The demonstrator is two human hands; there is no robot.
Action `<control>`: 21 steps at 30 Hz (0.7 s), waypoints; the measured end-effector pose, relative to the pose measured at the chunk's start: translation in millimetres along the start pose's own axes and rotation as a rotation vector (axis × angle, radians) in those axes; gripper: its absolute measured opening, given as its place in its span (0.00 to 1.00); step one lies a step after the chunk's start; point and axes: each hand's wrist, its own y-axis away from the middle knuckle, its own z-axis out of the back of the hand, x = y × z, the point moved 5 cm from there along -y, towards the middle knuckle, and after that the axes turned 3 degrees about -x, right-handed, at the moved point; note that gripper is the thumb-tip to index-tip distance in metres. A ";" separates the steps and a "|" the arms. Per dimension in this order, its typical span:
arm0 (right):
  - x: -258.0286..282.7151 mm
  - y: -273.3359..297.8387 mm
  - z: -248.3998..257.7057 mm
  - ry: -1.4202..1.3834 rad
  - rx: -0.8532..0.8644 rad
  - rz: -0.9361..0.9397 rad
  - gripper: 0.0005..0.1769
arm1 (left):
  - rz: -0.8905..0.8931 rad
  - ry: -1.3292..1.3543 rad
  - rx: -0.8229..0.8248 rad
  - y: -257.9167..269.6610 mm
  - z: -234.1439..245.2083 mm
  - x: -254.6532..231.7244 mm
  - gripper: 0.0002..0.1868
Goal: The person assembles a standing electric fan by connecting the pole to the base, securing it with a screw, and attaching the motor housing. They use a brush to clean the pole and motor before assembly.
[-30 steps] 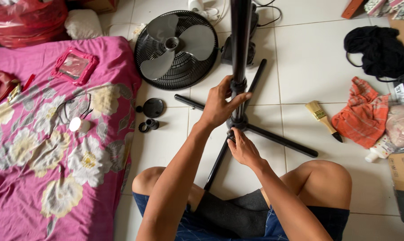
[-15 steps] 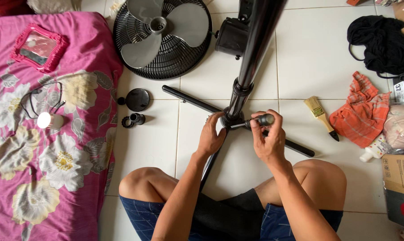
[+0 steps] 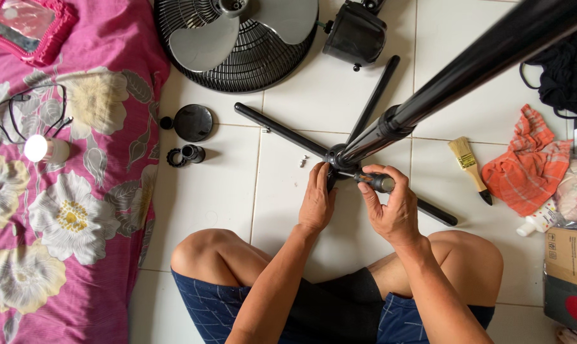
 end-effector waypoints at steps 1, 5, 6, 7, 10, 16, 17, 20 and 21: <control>2.0 -1.2 -1.4 0.023 0.009 0.015 0.23 | 0.003 0.008 0.007 0.6 0.8 -0.1 0.37; 8.2 -11.4 -3.0 0.052 0.048 0.047 0.23 | -0.004 0.022 0.015 -0.2 3.8 -0.8 0.37; 9.4 -13.9 -2.6 0.045 0.061 0.047 0.23 | -0.009 0.022 0.013 -0.2 4.1 -0.9 0.37; 11.4 -16.0 -2.9 0.052 0.078 0.063 0.23 | -0.010 0.024 0.012 0.0 4.5 -0.5 0.38; 15.4 -20.7 -2.9 0.099 0.102 0.087 0.22 | -0.009 0.030 0.010 0.0 4.4 0.2 0.38; 19.9 -15.5 -8.7 0.211 -0.098 0.039 0.22 | -0.012 0.014 0.016 0.6 4.0 0.9 0.38; 19.5 -14.0 -11.0 0.202 -0.118 0.023 0.21 | -0.005 0.012 0.021 0.8 3.6 2.0 0.38; 13.8 -10.2 -11.5 0.148 -0.149 -0.071 0.21 | -0.022 -0.003 0.018 2.0 2.2 3.1 0.38; 10.6 -10.4 -9.6 0.125 -0.156 -0.108 0.22 | -0.036 -0.010 0.012 1.5 1.8 2.6 0.38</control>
